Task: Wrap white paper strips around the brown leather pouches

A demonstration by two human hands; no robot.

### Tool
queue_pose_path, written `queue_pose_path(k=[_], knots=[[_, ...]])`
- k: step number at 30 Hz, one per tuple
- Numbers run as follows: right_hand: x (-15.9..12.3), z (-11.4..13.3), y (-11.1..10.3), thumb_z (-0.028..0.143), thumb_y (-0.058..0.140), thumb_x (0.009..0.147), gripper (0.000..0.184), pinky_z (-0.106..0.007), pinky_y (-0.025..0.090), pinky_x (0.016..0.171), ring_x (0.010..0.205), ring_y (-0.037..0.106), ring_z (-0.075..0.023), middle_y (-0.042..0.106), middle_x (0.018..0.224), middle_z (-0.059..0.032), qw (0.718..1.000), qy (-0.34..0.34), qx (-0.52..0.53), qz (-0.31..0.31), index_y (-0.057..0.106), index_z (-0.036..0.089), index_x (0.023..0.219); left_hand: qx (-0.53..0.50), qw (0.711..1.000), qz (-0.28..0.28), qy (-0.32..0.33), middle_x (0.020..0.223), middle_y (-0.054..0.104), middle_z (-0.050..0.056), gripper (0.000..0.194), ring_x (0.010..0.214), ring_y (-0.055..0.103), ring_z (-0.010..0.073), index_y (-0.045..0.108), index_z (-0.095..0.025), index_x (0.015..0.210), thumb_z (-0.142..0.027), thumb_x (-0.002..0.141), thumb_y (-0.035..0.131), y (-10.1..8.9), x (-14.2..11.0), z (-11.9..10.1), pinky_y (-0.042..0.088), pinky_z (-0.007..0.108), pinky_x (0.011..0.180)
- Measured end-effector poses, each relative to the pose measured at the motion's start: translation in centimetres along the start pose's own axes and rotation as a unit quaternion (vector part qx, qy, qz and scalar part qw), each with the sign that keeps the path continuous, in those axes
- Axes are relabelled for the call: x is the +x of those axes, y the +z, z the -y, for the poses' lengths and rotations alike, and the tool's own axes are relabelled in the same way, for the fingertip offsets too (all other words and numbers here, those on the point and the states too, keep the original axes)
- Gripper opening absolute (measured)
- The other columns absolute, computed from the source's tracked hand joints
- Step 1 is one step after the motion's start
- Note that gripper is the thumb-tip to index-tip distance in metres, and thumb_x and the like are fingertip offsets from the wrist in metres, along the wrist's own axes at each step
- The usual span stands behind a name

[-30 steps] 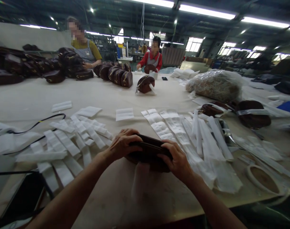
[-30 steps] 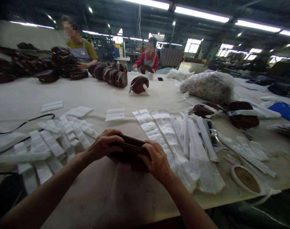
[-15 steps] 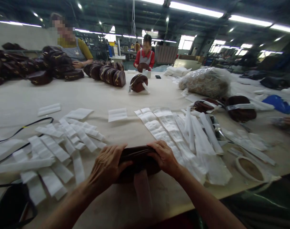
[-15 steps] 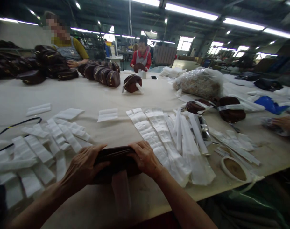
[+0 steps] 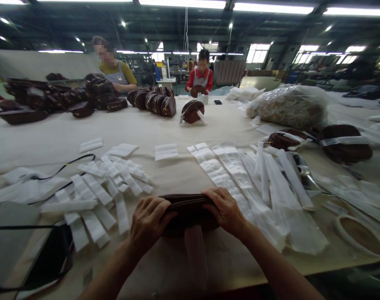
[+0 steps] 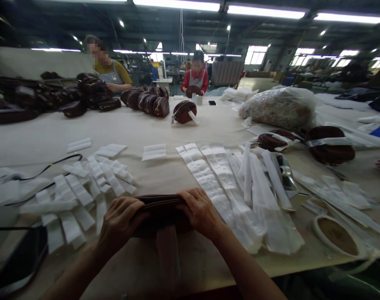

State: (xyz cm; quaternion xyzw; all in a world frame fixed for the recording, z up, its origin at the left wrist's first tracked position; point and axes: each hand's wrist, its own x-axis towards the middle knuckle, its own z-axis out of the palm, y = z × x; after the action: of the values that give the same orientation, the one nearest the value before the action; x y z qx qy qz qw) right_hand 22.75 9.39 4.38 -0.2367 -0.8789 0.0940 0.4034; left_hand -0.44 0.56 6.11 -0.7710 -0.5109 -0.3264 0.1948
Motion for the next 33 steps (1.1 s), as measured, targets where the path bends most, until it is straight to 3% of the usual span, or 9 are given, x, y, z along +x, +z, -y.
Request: queue_pose_path(k=[3, 9, 13, 18, 21, 26, 29, 31, 33], knots=[[0.4, 0.2, 0.0, 0.027, 0.047, 0.094, 0.023, -0.038, 0.049, 0.08, 0.09, 0.058, -0.0227, 0.063, 0.098, -0.0093, 1.0, -0.004, -0.019, 0.009, 0.052, 0.019, 0.115, -0.009, 0.999, 0.021, -0.049, 0.077, 0.062, 0.0, 0.016, 0.073, 0.055, 0.0158, 0.055, -0.019, 0.085, -0.03, 0.094, 0.047, 0.0, -0.1, 0.0, 0.042, 0.029, 0.07], [0.2, 0.1, -0.2, 0.033, 0.048, 0.094, 0.024, -0.038, 0.048, 0.082, 0.093, 0.058, -0.0226, 0.063, 0.102, -0.0094, 0.999, 0.028, -0.018, 0.022, 0.053, 0.019, 0.113, 0.062, 0.998, 0.018, -0.009, 0.073, 0.059, 0.003, 0.023, 0.067, 0.054, 0.0175, 0.052, -0.015, 0.096, -0.034, 0.096, 0.039, 0.0, 1.0, -0.3, 0.043, 0.029, 0.063], [0.6, 0.8, -0.2, 0.034, 0.049, 0.094, 0.024, -0.039, 0.045, 0.087, 0.098, 0.057, -0.0234, 0.064, 0.102, -0.0094, 0.999, 0.035, -0.029, 0.016, 0.054, 0.019, 0.111, 0.101, 0.993, 0.049, 0.029, 0.073, 0.058, 0.004, 0.025, 0.066, 0.054, 0.0187, 0.052, -0.014, 0.095, -0.032, 0.097, 0.034, 0.1, 1.5, -0.1, 0.043, 0.029, 0.061], [2.0, 2.5, 0.0, 0.043, 0.057, 0.088, 0.039, -0.04, 0.042, 0.087, 0.098, 0.056, -0.0258, 0.063, 0.107, -0.0113, 0.994, 0.05, -0.094, 0.037, 0.056, 0.016, 0.116, 0.115, 0.991, 0.04, 0.047, 0.075, 0.058, 0.004, 0.025, 0.068, 0.054, 0.0191, 0.051, -0.011, 0.104, -0.027, 0.097, 0.035, 0.4, 0.8, 0.2, 0.045, 0.029, 0.063], [2.8, 3.1, 0.2, 0.045, 0.062, 0.084, 0.044, -0.04, 0.04, 0.083, 0.09, 0.057, -0.0254, 0.064, 0.096, -0.0095, 0.984, 0.058, -0.151, 0.075, 0.058, 0.018, 0.118, 0.093, 0.995, 0.029, 0.018, 0.079, 0.058, 0.005, 0.027, 0.071, 0.055, 0.018, 0.052, -0.011, 0.108, -0.03, 0.096, 0.037, 0.5, 0.4, 0.3, 0.046, 0.028, 0.064], [3.4, 3.1, 1.3, 0.029, 0.062, 0.085, 0.012, -0.035, 0.038, 0.074, 0.078, 0.055, -0.0224, 0.061, 0.08, -0.0065, 0.981, 0.061, -0.159, 0.096, 0.062, 0.017, 0.089, 0.095, 0.992, 0.062, -0.048, 0.099, 0.059, 0.01, 0.03, 0.086, 0.055, 0.0231, 0.055, -0.014, 0.113, -0.033, 0.091, 0.05, 0.4, 0.8, 0.8, 0.048, 0.036, 0.073], [3.4, 3.0, 1.6, 0.023, 0.058, 0.086, 0.007, -0.035, 0.036, 0.07, 0.073, 0.054, -0.0225, 0.06, 0.076, -0.0063, 0.985, 0.038, -0.153, 0.07, 0.059, 0.017, 0.083, -0.03, 0.989, 0.075, -0.125, 0.09, 0.061, 0.005, 0.017, 0.086, 0.056, 0.0214, 0.061, -0.017, 0.097, -0.029, 0.084, 0.061, 0.3, 1.3, 1.3, 0.047, 0.036, 0.075], [3.3, 3.1, 1.3, 0.022, 0.054, 0.087, 0.007, -0.034, 0.036, 0.068, 0.07, 0.052, -0.0224, 0.06, 0.074, -0.0059, 0.987, 0.028, -0.146, 0.056, 0.057, 0.018, 0.082, -0.116, 0.978, 0.044, -0.165, 0.081, 0.059, 0.002, 0.012, 0.079, 0.056, 0.0181, 0.061, -0.018, 0.084, -0.028, 0.081, 0.065, 0.1, 1.5, 1.3, 0.047, 0.032, 0.073], [3.3, 3.1, 0.9, 0.02, 0.05, 0.087, 0.007, -0.034, 0.036, 0.07, 0.07, 0.052, -0.022, 0.06, 0.075, -0.0054, 0.99, 0.02, -0.132, 0.045, 0.056, 0.019, 0.084, -0.141, 0.976, 0.01, -0.165, 0.079, 0.058, 0.002, 0.013, 0.077, 0.055, 0.0176, 0.06, -0.017, 0.081, -0.028, 0.08, 0.065, 0.0, 1.5, 1.0, 0.046, 0.032, 0.071]])
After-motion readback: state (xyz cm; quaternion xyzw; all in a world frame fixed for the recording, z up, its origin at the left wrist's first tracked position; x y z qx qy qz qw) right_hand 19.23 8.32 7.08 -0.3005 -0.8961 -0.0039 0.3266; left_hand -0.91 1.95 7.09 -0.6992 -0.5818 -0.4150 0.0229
